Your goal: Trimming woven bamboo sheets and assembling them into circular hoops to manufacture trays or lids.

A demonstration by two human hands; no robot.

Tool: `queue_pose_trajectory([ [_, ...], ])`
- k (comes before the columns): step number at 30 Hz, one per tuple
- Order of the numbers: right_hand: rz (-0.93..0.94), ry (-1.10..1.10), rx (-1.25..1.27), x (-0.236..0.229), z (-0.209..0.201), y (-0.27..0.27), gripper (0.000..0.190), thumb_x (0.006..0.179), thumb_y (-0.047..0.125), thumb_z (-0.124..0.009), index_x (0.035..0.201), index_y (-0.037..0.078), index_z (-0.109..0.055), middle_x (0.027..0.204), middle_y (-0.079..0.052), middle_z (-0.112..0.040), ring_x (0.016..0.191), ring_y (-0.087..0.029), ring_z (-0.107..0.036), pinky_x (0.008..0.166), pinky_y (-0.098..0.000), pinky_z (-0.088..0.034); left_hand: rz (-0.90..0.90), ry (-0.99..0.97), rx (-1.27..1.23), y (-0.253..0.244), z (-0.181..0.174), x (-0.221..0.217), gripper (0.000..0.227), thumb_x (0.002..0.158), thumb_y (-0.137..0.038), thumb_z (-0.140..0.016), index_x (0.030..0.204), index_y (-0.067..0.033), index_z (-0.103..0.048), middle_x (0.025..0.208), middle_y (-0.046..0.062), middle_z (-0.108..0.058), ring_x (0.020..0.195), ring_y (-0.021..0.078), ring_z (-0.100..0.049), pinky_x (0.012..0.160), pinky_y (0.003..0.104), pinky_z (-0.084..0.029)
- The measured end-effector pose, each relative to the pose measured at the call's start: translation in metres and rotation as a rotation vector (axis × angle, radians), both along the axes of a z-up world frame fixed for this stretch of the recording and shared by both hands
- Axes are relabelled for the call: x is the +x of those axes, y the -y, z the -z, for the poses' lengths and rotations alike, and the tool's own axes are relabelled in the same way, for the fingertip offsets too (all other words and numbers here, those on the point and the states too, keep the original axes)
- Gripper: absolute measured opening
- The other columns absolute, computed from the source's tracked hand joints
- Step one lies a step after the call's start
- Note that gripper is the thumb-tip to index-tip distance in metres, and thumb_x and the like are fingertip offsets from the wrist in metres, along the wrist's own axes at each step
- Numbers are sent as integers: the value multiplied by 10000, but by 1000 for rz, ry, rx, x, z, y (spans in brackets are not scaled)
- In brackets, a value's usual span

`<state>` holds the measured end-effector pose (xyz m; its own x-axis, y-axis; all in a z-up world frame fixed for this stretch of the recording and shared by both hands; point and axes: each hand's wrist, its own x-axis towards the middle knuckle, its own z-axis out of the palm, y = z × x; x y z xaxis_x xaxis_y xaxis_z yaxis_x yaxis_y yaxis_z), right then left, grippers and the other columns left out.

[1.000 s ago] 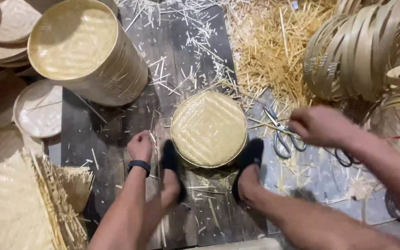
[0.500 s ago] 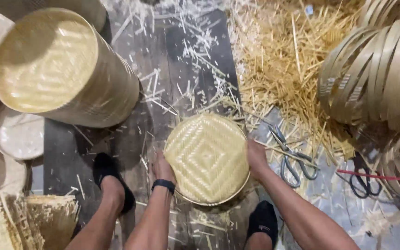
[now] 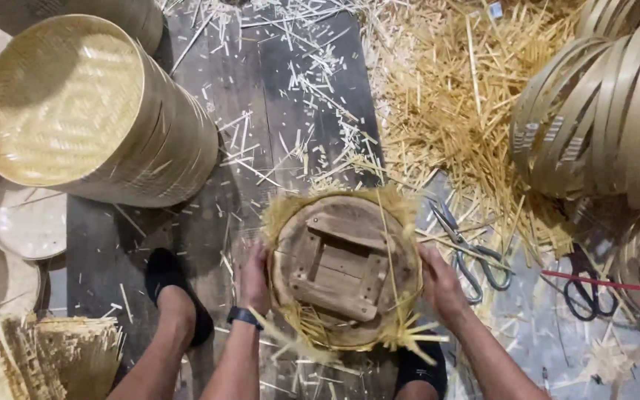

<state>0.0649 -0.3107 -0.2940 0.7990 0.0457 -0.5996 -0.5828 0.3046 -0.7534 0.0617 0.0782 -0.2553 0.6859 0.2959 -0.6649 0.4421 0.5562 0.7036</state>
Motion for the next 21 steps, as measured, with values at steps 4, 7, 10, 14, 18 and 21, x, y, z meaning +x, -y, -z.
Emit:
queue_pose_trajectory([
  [4, -353, 138, -1258, -8, -5, 51, 522, 896, 339, -715, 1315, 29, -683, 1241, -215, -734, 1121, -334, -708, 1002, -406, -542, 248, -307, 728, 44, -31, -8, 747, 931, -619, -553, 1480, -116, -609, 1362, 180, -643, 1219, 318, -657, 1048, 477, -521],
  [7, -505, 40, -1508, -1, 36, 112, 608, 816, 348, -817, 1280, -1, -635, 1202, -276, -695, 1086, -387, -681, 957, -436, -541, 459, -267, 1040, 111, -14, 5, 1017, 906, -709, -581, 1582, -11, -278, 1655, 270, -245, 1532, 431, -227, 1241, 608, -119],
  [10, -627, -157, -1403, 0, 24, 107, 739, 708, 248, -834, 1334, -4, -534, 1178, -273, -672, 1010, -404, -692, 850, -475, -601, 605, -480, 1034, 169, -15, 35, 1256, 830, -801, -631, 1564, 41, -58, 1649, 302, 7, 1549, 426, 27, 1223, 587, 61],
  [14, -685, -161, -1252, -4, 59, 130, 770, 666, 149, -852, 1354, 15, -534, 1154, -242, -700, 991, -371, -718, 837, -442, -621, 373, -381, 1265, 183, 14, 30, 1314, 689, -691, -737, 1552, 40, -68, 1650, 298, 6, 1552, 425, 26, 1215, 599, 64],
  [18, -487, -231, -710, -19, 49, 137, 575, 678, 171, -796, 1194, -21, -630, 1005, -232, -728, 910, -309, -709, 786, -380, -556, 693, 168, 1293, 189, 15, -2, 1141, 730, -468, -781, 1604, -104, -145, 1675, 270, -16, 1557, 449, 1, 1227, 647, -11],
  [21, -348, -304, -306, -33, 16, 127, 593, 649, 235, -837, 1158, -10, -658, 944, -196, -733, 851, -271, -719, 763, -369, -546, 724, 294, 1321, 191, 18, -11, 1099, 752, -345, -793, 1644, -148, -182, 1705, 261, -25, 1573, 457, -12, 1235, 644, -71],
])
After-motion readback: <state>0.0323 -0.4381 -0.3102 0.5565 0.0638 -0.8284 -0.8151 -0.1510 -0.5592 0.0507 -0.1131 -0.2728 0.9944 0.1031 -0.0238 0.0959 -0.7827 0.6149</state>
